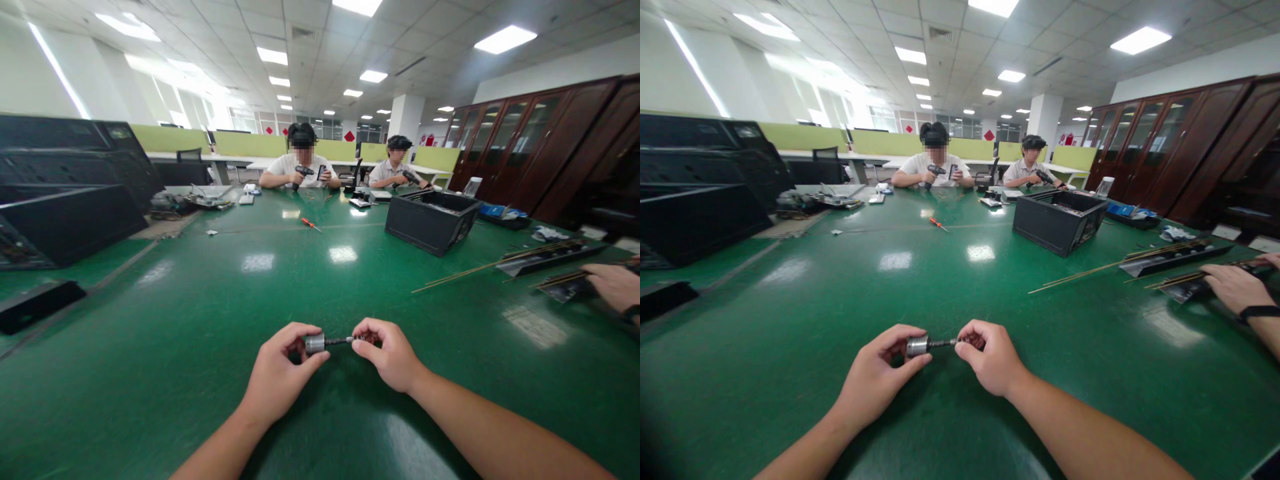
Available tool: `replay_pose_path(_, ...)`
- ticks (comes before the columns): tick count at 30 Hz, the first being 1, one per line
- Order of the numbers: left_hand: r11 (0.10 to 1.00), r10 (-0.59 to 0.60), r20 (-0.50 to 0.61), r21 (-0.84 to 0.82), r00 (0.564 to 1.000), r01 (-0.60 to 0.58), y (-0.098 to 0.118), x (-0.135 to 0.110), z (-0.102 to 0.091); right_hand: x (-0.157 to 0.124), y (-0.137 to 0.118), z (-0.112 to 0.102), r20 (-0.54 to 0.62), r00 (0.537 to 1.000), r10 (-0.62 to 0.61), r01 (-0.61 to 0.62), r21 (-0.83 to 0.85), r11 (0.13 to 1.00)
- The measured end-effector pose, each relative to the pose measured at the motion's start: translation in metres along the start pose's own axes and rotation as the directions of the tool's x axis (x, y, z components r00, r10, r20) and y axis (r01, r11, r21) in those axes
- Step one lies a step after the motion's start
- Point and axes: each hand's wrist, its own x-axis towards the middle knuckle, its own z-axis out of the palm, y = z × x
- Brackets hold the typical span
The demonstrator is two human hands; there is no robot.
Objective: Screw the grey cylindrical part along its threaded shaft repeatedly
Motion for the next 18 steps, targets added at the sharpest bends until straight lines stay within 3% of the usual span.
replay_pose_path(18, 0.999, 0.034, -0.018, 0.002, 0.999, -0.034, -0.0001, -0.0009, -0.0001, -0.0008, 0.0003, -0.0014, -0.009, 1.000, 0.009, -0.009, 0.008, 1.000)
